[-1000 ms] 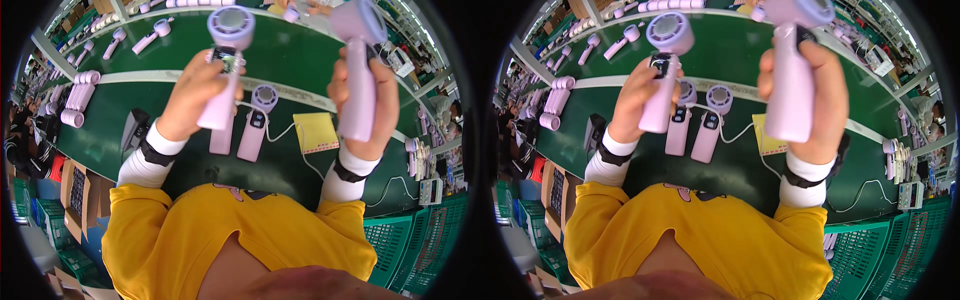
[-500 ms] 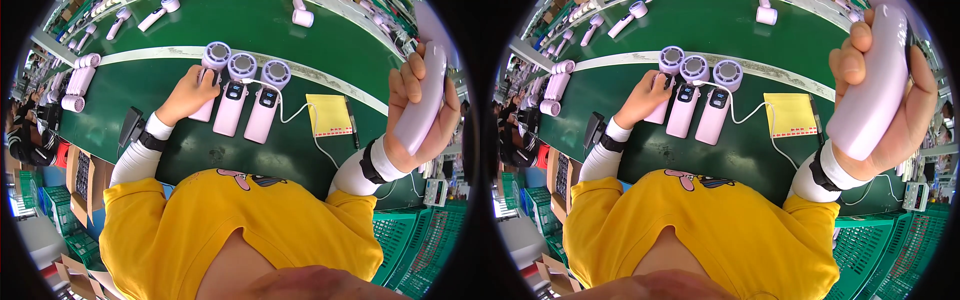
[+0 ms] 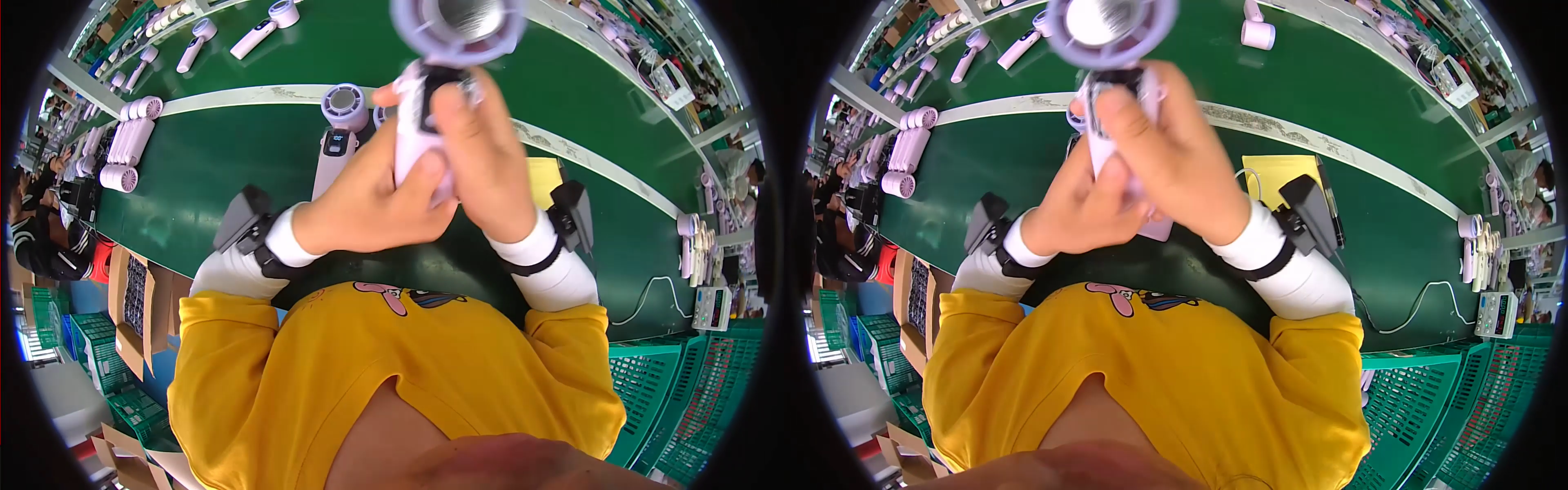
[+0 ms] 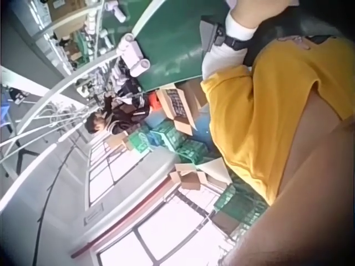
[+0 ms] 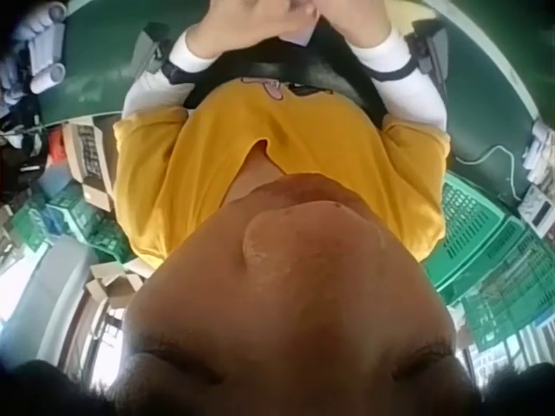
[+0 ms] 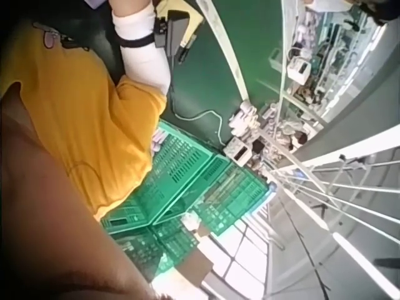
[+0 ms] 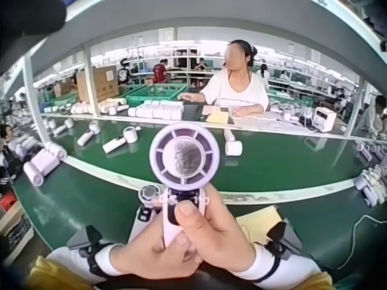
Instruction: The person picks up a handheld fan, plugs in a charging cable, and presses the power button to cycle through speed settings. They then unplug the cable, place the fan back on the table, and repeat the process with other fans.
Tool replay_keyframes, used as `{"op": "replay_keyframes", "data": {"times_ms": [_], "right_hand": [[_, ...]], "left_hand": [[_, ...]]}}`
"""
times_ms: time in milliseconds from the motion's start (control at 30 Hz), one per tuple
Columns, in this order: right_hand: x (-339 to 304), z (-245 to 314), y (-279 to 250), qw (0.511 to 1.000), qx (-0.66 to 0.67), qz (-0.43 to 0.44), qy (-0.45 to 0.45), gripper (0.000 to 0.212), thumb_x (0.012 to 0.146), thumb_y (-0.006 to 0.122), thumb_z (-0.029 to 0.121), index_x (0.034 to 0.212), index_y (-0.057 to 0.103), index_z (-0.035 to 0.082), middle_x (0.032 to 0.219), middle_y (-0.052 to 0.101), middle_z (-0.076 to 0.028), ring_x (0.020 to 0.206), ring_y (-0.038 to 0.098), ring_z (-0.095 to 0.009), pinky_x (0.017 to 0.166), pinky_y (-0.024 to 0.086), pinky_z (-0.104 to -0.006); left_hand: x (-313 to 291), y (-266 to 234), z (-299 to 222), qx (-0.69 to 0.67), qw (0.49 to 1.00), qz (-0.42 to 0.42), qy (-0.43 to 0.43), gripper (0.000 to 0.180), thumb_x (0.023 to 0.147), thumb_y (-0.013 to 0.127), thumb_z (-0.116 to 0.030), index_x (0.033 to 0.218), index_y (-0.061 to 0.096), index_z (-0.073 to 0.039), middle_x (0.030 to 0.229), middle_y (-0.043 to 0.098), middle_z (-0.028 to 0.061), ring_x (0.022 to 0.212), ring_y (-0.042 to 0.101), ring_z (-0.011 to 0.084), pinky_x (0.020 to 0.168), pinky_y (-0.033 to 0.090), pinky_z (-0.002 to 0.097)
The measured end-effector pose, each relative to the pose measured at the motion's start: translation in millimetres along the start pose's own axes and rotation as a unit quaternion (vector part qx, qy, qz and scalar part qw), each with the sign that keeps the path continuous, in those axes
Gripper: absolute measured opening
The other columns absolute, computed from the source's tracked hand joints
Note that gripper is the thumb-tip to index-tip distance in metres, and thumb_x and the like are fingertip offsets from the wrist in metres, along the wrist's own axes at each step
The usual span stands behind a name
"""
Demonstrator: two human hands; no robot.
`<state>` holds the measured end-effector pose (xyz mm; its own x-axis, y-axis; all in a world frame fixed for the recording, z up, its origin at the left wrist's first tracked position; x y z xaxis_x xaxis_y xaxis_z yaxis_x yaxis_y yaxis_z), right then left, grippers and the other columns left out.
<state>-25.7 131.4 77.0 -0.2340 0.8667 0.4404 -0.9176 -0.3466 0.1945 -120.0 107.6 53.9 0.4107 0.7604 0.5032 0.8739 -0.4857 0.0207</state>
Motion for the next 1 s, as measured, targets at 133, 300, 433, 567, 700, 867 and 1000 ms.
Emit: {"op": "replay_keyframes", "data": {"times_ms": [133,300,433,567,700,867,1000], "right_hand": [[9,-9,-12,0.99,-0.125,0.008,-0.067,0.038,0.091,0.037,0.035,0.094,0.048,-0.002,0.089,0.056,-0.008,0.078,0.054,-0.015,0.071,0.043,-0.0272],[18,-22,-34,0.982,-0.18,0.03,-0.042,0.027,0.089,0.041,0.026,0.089,0.052,0.001,0.088,0.055,-0.006,0.083,0.05,-0.014,0.076,0.04,-0.0273],[13,-40,-24,0.87,-0.482,0.043,-0.088,0.015,0.079,0.052,0.018,0.078,0.053,0.003,0.081,0.051,-0.005,0.078,0.048,-0.018,0.07,0.038,-0.0311],[-5,-56,-2,0.671,-0.704,0.082,-0.22,0.01,0.069,0.058,0.014,0.069,0.053,0.005,0.072,0.046,-0.005,0.071,0.045,-0.021,0.062,0.035,-0.0336],[-11,-62,1,0.668,-0.696,0.11,-0.239,0.009,0.066,0.058,0.013,0.065,0.052,0.006,0.069,0.043,-0.006,0.069,0.043,-0.023,0.06,0.033,-0.0346],[-9,-60,8,0.686,-0.677,0.134,-0.23,0.01,0.066,0.059,0.012,0.065,0.052,0.007,0.068,0.043,-0.006,0.069,0.043,-0.023,0.06,0.033,-0.0345],[-9,-51,10,0.716,-0.641,0.108,-0.254,0.01,0.066,0.06,0.01,0.066,0.051,0.007,0.067,0.045,-0.005,0.067,0.044,-0.023,0.059,0.033,-0.0343]], "left_hand": [[5,-9,25,-0.069,0.994,-0.024,-0.076,0.033,0.085,0.049,-0.016,0.11,0.037,0.0,0.084,0.05,0.0037,0.068,0.049,0.0065,0.054,0.042,0.0224],[3,-36,39,0.008,0.995,-0.087,-0.047,0.032,0.084,0.049,-0.012,0.11,0.035,0.0,0.084,0.052,0.0056,0.067,0.052,0.0085,0.054,0.044,0.0232],[4,-58,46,-0.051,0.981,-0.181,-0.049,0.029,0.084,0.049,-0.008,0.109,0.035,-0.001,0.083,0.053,0.0076,0.065,0.054,0.0113,0.054,0.045,0.0248],[0,-79,52,-0.047,0.971,-0.224,-0.064,0.028,0.084,0.047,-0.006,0.108,0.035,-0.001,0.083,0.053,0.0092,0.062,0.055,0.0131,0.054,0.046,0.0258],[-7,-88,53,-0.037,0.968,-0.24,-0.058,0.027,0.084,0.046,-0.005,0.108,0.036,0.0,0.081,0.053,0.0097,0.061,0.055,0.0134,0.055,0.046,0.0261],[-23,-104,50,-0.026,0.965,-0.252,-0.066,0.025,0.083,0.044,-0.004,0.106,0.037,0.0,0.08,0.054,0.0099,0.06,0.055,0.0136,0.055,0.045,0.0263],[-30,-114,40,-0.006,0.962,-0.258,-0.09,0.024,0.081,0.045,-0.003,0.104,0.038,0.001,0.079,0.054,0.0101,0.06,0.055,0.0137,0.055,0.045,0.0266]]}}
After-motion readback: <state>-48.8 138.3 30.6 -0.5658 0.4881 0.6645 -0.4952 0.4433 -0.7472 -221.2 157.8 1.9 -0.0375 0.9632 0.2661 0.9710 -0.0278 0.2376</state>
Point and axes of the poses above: each hand's wrist, its own x-axis towards the middle knuckle, its own y-axis out of the palm, z = x × y, the point moved 5 cm from there along x, towards the middle knuckle
